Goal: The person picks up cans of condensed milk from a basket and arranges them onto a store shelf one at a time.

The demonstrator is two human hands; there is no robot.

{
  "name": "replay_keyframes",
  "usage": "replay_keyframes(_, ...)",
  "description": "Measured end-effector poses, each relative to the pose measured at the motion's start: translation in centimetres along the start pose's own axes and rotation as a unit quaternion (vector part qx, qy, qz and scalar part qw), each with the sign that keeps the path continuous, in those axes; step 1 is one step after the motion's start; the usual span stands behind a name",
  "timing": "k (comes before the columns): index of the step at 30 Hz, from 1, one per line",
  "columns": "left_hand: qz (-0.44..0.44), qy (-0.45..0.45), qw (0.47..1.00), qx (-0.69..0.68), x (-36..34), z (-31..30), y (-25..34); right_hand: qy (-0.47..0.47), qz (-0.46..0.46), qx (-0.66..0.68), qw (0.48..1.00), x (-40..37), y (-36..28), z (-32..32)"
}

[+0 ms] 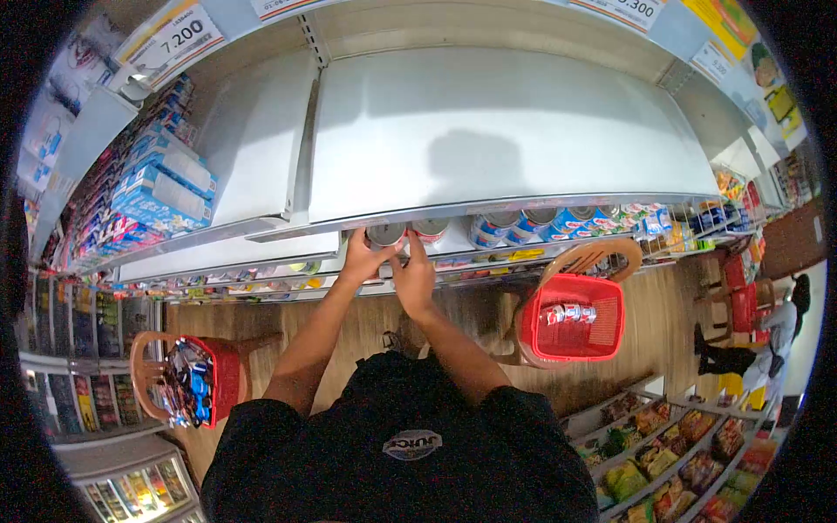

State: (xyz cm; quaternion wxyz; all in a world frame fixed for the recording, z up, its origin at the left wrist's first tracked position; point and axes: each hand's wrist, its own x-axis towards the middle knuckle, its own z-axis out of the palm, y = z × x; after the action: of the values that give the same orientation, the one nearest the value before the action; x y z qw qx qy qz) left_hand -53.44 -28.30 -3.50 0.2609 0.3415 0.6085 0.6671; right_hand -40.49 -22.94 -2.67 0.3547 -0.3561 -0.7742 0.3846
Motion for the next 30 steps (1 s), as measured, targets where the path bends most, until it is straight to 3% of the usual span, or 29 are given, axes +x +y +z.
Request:
replay_keyframes(3,-0.017,-0.028,0.999,0.010,0.2,-0.2,0.0,-0.058,0.081,0.002,0.995,-1.0,-0.6,-1.4)
replay_keyframes(6,-0.035,-0.036,0.997,0.056,0.3,-0.1,0.8,-0.038,0.051,0.037,0.997,-1.6,0.0,-2.8)
replay_keyframes(8,-0.044,-0.048,0.995,0.070,0.4,0.2,1.0,0.082,-0.041,0.084,0.992,-1.2,1.0,-3.5)
replay_keyframes(12,-0.050,-0.049,0.996,0.059,0.8,0.7,1.2,0.106,-0.073,0.085,0.988,1.8,1.5,-4.0)
replay_keyframes(17,-0.058,-0.068,0.995,0.052,1.5,0.3,-0.3,0.055,-0.063,-0.016,0.996,4.0,0.2,-5.8)
replay_keyframes(19,-0.053,-0.061,0.995,0.052,1.5,0.4,0.5,0.024,0.011,-0.015,1.000,4.5,1.0,-5.5)
replay_keyframes(23,-0.064,-0.056,0.996,0.013,1.5,0.9,1.1,0.060,-0.023,-0.019,0.998,4.3,2.0,-5.4)
replay_keyframes(25,-0.073,-0.065,0.995,0.027,1.5,0.7,0.6,0.016,0.040,0.056,0.997,4.1,2.3,-5.7)
replay_keyframes(30,-0.060,-0.047,0.996,0.053,0.6,1.0,0.5,-0.010,0.044,0.103,0.994,3.9,2.5,-6.5)
